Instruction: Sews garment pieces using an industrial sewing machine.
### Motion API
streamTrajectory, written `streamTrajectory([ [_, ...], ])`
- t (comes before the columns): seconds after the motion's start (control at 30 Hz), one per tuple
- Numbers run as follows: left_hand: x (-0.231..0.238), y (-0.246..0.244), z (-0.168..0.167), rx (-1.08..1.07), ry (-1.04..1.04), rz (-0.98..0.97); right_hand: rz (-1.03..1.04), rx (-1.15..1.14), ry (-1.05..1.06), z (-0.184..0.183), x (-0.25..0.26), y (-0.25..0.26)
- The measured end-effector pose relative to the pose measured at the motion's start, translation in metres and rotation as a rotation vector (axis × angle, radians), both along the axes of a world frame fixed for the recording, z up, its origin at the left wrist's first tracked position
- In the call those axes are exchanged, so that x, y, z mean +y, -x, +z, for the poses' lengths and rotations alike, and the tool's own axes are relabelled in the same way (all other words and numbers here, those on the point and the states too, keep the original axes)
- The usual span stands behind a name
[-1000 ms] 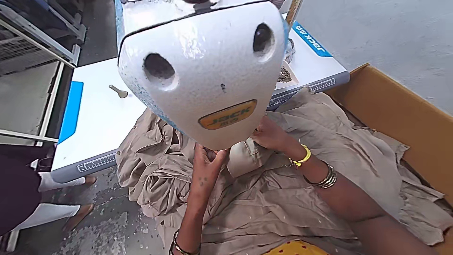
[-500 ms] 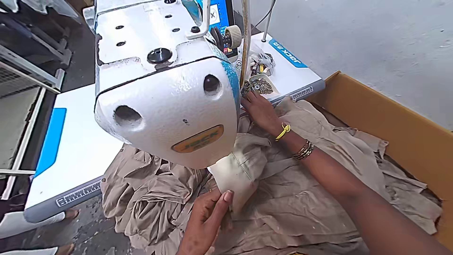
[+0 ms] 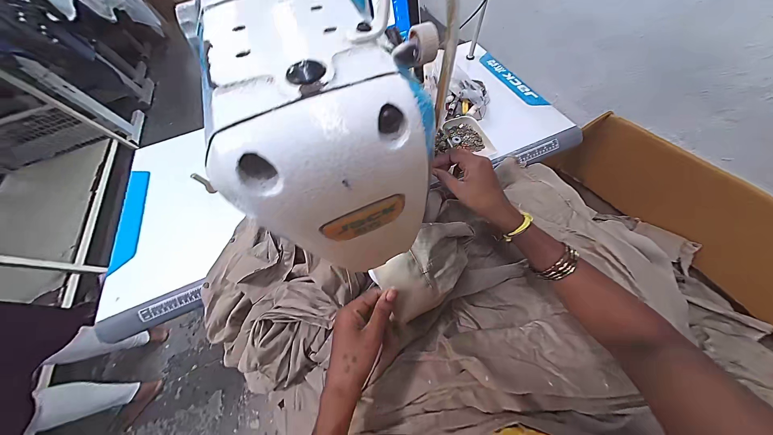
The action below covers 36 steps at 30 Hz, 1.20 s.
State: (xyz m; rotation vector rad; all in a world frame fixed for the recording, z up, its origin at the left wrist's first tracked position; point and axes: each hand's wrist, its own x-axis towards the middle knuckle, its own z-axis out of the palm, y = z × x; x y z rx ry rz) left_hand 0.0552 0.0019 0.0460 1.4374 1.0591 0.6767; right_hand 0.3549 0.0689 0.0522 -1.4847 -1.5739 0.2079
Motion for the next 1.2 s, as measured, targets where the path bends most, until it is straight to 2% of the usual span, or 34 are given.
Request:
streamTrajectory([
  [0.07, -0.004, 0.000, -0.004, 0.028, -0.105, -0.062, 0.079, 0.027, 0.084, 0.020, -0.011, 0.015],
  [0.1, -0.010, 0.004, -0.008, 0.076, -0.243, -0.127, 0.102, -0.042, 0.039, 0.026, -0.015, 0.024],
  [0.17, -0.022, 0.016, -0.019, 0.138, -0.442, -0.227, 0.154, -0.290, -0.196, 0.027, -0.025, 0.045],
  [0.23, -0.025, 0.029, -0.029, 0.124, -0.477, -0.243, 0.296, -0.541, -0.452, 0.020, -0.037, 0.068],
  [0.3, -0.024, 0.034, -0.038, 0.107, -0.481, -0.241, 0.378, -0.723, -0.528, 0.018, -0.040, 0.084],
  [0.33, -0.023, 0.036, -0.040, 0.102, -0.483, -0.248, 0.364, -0.719, -0.503, 0.018, -0.039, 0.088],
  [0.4, -0.023, 0.034, -0.043, 0.080, -0.481, -0.251, 0.348, -0.570, -0.371, 0.018, -0.038, 0.087],
  [0.53, -0.023, 0.031, -0.047, 0.035, -0.431, -0.240, 0.373, 0.179, 0.241, 0.014, -0.040, 0.081],
  [0.6, -0.022, 0.029, -0.047, 0.022, -0.402, -0.259, 0.363, 0.327, 0.382, 0.014, -0.038, 0.086],
  [0.73, -0.019, 0.027, -0.045, 0.022, -0.427, -0.254, 0.247, 0.317, 0.380, 0.019, -0.035, 0.098],
  [0.83, -0.021, 0.024, -0.046, -0.019, -0.369, -0.230, 0.274, 0.339, 0.408, 0.018, -0.036, 0.095],
  [0.93, -0.023, 0.021, -0.038, -0.092, -0.252, -0.133, 0.441, 0.277, 0.643, 0.020, -0.038, 0.068],
  [1.0, -0.023, 0.018, -0.029, -0.160, -0.099, -0.050, 0.491, 0.171, 0.777, 0.026, -0.045, 0.056],
  [1.1, -0.011, 0.015, -0.014, -0.217, 0.135, 0.003, 0.362, 0.195, 0.733, 0.024, -0.046, 0.061],
  [1.2, 0.013, 0.003, -0.003, -0.119, 0.090, 0.047, 0.236, 0.180, 0.620, 0.023, -0.035, 0.061],
])
